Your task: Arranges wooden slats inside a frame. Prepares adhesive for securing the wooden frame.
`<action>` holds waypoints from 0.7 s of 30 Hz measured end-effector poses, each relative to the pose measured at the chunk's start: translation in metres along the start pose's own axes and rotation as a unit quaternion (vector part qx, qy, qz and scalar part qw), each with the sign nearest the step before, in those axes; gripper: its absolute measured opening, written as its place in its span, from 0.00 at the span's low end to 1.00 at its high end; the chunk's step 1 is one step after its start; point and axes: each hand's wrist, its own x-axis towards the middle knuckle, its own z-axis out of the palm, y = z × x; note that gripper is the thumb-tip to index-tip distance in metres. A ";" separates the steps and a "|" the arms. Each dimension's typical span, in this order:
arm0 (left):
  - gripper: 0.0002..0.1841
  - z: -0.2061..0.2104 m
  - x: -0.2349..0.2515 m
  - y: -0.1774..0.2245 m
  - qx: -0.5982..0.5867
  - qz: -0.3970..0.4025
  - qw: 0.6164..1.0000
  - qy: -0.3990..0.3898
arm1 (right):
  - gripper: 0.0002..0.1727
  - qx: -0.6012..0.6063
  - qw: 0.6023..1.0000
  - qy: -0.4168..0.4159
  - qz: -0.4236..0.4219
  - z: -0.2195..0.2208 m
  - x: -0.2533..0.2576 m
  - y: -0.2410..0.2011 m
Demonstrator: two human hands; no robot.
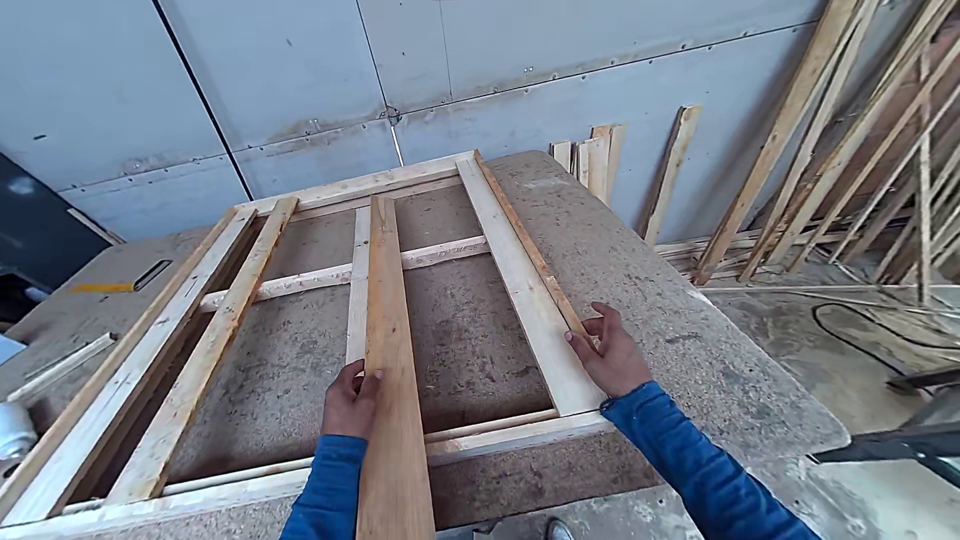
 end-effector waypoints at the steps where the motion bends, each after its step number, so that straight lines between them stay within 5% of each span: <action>1: 0.18 0.002 0.005 -0.001 -0.027 0.002 1.000 -0.003 | 0.45 -0.008 1.000 0.000 0.002 0.000 0.000 -0.001; 6: 0.13 0.020 0.016 -0.005 -0.117 0.008 0.993 -0.017 | 0.45 -0.037 0.999 0.005 0.012 -0.002 0.000 -0.005; 13: 0.19 0.028 0.015 0.010 -0.088 -0.002 0.996 -0.003 | 0.46 -0.053 0.999 0.002 -0.001 -0.005 -0.001 -0.001; 21: 0.21 0.017 0.020 0.071 0.225 0.071 0.970 0.049 | 0.46 -0.066 0.998 -0.010 -0.016 0.009 0.014 0.012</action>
